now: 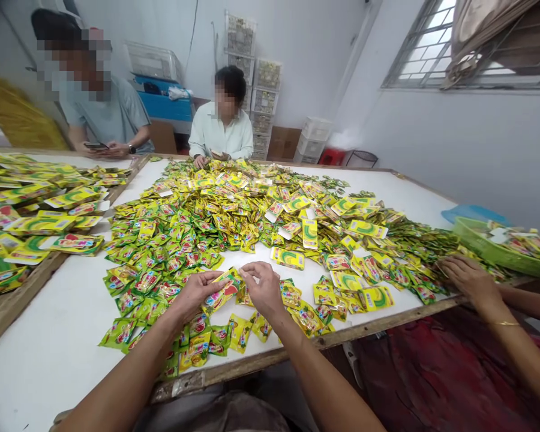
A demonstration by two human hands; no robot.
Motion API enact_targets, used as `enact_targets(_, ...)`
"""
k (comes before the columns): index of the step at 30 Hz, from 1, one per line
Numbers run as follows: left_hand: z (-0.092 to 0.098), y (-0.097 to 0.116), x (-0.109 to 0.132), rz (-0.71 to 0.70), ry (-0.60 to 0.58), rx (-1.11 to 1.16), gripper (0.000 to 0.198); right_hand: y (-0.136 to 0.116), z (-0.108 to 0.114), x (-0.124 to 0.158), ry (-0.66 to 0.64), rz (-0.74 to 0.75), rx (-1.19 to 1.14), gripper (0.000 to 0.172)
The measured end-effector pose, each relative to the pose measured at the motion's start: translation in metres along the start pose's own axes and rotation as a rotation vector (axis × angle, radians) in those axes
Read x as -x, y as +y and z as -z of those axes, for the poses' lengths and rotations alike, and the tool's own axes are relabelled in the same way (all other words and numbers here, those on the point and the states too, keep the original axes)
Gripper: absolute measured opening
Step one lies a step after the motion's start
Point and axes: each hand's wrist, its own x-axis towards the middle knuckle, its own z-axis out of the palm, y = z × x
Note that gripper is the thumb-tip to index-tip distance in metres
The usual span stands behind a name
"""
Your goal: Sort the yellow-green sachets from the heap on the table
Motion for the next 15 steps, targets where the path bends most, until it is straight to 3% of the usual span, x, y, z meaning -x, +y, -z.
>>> enact_targets(4, -0.001, 0.0, -0.001, -0.038, 0.041, 0.024, 0.034, 0.0, -0.011, 0.007, -0.109, -0.046, -0.116, 0.017)
enact_targets(6, -0.001, 0.002, 0.0, -0.032, 0.045, 0.066, 0.034, -0.003, -0.012, 0.009, -0.056, -0.021, -0.109, 0.017)
enact_targets(9, -0.002, 0.006, 0.002, -0.02, 0.036, 0.124, 0.033, -0.009, -0.009, 0.008, 0.126, 0.053, 0.065, 0.016)
enact_targets(15, -0.001, 0.011, 0.005, -0.095, 0.077, 0.136, 0.026, -0.017, -0.01, 0.006, 0.078, 0.063, 0.219, 0.008)
